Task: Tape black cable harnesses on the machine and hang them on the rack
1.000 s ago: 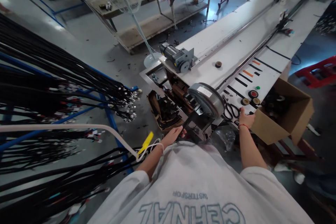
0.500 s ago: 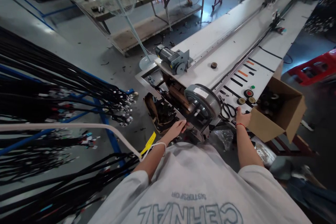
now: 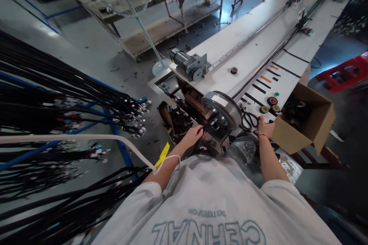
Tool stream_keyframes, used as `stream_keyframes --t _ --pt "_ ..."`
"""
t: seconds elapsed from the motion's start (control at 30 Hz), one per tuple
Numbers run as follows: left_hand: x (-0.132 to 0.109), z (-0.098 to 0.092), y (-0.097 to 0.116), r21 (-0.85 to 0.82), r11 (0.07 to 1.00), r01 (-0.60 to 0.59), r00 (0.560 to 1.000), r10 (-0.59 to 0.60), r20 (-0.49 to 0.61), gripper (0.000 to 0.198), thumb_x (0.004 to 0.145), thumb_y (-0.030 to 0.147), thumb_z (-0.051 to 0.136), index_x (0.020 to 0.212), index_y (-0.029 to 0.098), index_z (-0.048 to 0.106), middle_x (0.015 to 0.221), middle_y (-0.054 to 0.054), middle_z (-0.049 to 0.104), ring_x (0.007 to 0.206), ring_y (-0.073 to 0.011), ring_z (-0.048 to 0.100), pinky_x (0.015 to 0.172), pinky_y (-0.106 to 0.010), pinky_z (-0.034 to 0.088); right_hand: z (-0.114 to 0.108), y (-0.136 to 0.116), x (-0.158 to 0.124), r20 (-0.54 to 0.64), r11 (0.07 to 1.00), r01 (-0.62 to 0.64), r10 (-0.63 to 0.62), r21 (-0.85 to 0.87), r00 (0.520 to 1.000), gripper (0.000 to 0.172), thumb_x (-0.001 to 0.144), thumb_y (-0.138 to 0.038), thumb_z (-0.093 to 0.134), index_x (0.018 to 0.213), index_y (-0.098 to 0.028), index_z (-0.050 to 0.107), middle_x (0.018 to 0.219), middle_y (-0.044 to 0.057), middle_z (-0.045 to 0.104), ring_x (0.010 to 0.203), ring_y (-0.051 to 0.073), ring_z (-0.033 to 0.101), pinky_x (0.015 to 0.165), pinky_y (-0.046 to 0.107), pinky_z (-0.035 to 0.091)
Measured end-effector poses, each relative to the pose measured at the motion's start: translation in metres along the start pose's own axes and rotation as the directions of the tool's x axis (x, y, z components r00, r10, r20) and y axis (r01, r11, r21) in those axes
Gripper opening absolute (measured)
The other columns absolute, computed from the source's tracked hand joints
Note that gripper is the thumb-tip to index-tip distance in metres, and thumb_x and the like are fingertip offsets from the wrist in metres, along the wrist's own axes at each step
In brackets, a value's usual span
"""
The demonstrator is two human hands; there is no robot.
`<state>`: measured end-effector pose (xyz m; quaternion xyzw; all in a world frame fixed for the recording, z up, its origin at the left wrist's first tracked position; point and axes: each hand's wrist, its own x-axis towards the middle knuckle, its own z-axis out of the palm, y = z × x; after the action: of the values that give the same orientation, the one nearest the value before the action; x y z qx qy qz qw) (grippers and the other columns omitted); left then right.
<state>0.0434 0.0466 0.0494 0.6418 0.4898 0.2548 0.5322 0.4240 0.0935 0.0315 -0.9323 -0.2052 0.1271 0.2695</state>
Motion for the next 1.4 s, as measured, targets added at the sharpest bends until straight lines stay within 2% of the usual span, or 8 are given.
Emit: stream_keyframes --t 0.17,0.33,0.43,0.57,0.7,0.8,0.9,1.4 --pt "-0.011 0.015 -0.025 -0.214 0.976 -0.042 0.999 0.034 -0.042 0.053 0.083 0.039 0.062 0.126 0.011 0.051 0.098 -0.009 0.065 0.087 -0.0188 0.061 0.083 -0.032 0.05 -0.001 -0.001 0.0 0.009 1.0 -0.013 0.013 0.005 1.0 0.079 0.078 -0.064 0.066 0.128 -0.005 0.049 0.125 0.028 0.058 0.118 0.041 0.055 0.101 0.051 0.043" --pt "-0.016 0.014 -0.035 -0.374 0.917 0.136 0.99 -0.114 0.082 0.058 0.086 0.064 0.054 0.106 0.011 0.064 0.087 -0.008 0.068 0.083 -0.0203 0.061 0.079 -0.032 0.049 0.001 0.001 0.001 0.003 1.0 -0.01 0.01 0.0 1.0 0.079 0.078 -0.065 0.066 0.128 -0.006 0.049 0.123 0.027 0.059 0.117 0.042 0.056 0.1 0.052 0.044" --pt "-0.018 0.008 -0.032 -0.312 0.929 0.197 0.978 -0.166 0.123 0.064 0.083 0.073 0.049 0.084 0.012 0.067 0.071 -0.006 0.066 0.07 -0.0177 0.06 0.07 -0.028 0.047 0.001 0.001 0.001 -0.007 1.0 -0.016 0.016 0.001 1.0 0.08 0.077 -0.065 0.068 0.128 -0.006 0.05 0.124 0.028 0.058 0.117 0.042 0.056 0.1 0.052 0.044" --pt "-0.026 0.003 -0.029 -0.299 0.931 0.211 0.977 -0.202 0.061 0.069 0.084 0.078 0.039 0.081 0.013 0.063 0.056 0.0 0.056 0.05 -0.0122 0.048 0.055 -0.024 0.039 -0.001 -0.001 0.0 0.003 1.0 0.006 -0.006 0.016 1.0 0.076 0.079 -0.064 0.066 0.126 -0.006 0.051 0.125 0.027 0.058 0.118 0.041 0.055 0.1 0.05 0.044" --pt "-0.044 0.001 -0.036 -0.053 0.977 0.208 0.965 -0.195 0.177 0.058 0.083 0.072 0.046 0.071 0.017 0.059 0.061 -0.002 0.059 0.059 -0.0142 0.052 0.062 -0.025 0.04 -0.003 -0.002 -0.002 0.0 1.0 0.004 -0.004 0.021 1.0 0.074 0.08 -0.061 0.066 0.126 -0.006 0.051 0.124 0.028 0.058 0.118 0.041 0.056 0.1 0.05 0.044" --pt "-0.061 0.001 -0.041 0.097 0.98 0.173 0.98 -0.181 0.08 0.05 0.082 0.066 0.051 0.073 0.018 0.058 0.067 -0.002 0.061 0.067 -0.0166 0.054 0.069 -0.027 0.042 -0.003 -0.003 -0.002 -0.002 1.0 -0.01 0.01 0.02 1.0 0.074 0.079 -0.061 0.068 0.125 -0.006 0.052 0.122 0.028 0.059 0.117 0.041 0.056 0.099 0.051 0.044" --pt "-0.068 0.005 -0.037 0.062 0.98 0.188 0.98 -0.183 -0.075 0.048 0.087 0.063 0.043 0.077 0.018 0.054 0.062 0.001 0.052 0.062 -0.0152 0.049 0.065 -0.027 0.04 -0.004 -0.004 -0.003 0.008 1.0 -0.005 0.005 0.018 1.0 0.074 0.079 -0.06 0.068 0.127 -0.005 0.051 0.124 0.027 0.059 0.118 0.041 0.056 0.1 0.05 0.044" --pt "-0.004 0.021 0.005 0.008 0.996 0.088 0.977 -0.085 -0.197 0.055 0.093 0.061 0.031 0.065 0.019 0.052 0.058 0.0 0.05 0.062 -0.0149 0.048 0.065 -0.026 0.039 -0.001 -0.001 0.003 0.0 1.0 0.003 -0.003 0.0 1.0 0.073 0.079 -0.061 0.067 0.125 -0.006 0.051 0.123 0.028 0.058 0.117 0.04 0.056 0.1 0.05 0.044"
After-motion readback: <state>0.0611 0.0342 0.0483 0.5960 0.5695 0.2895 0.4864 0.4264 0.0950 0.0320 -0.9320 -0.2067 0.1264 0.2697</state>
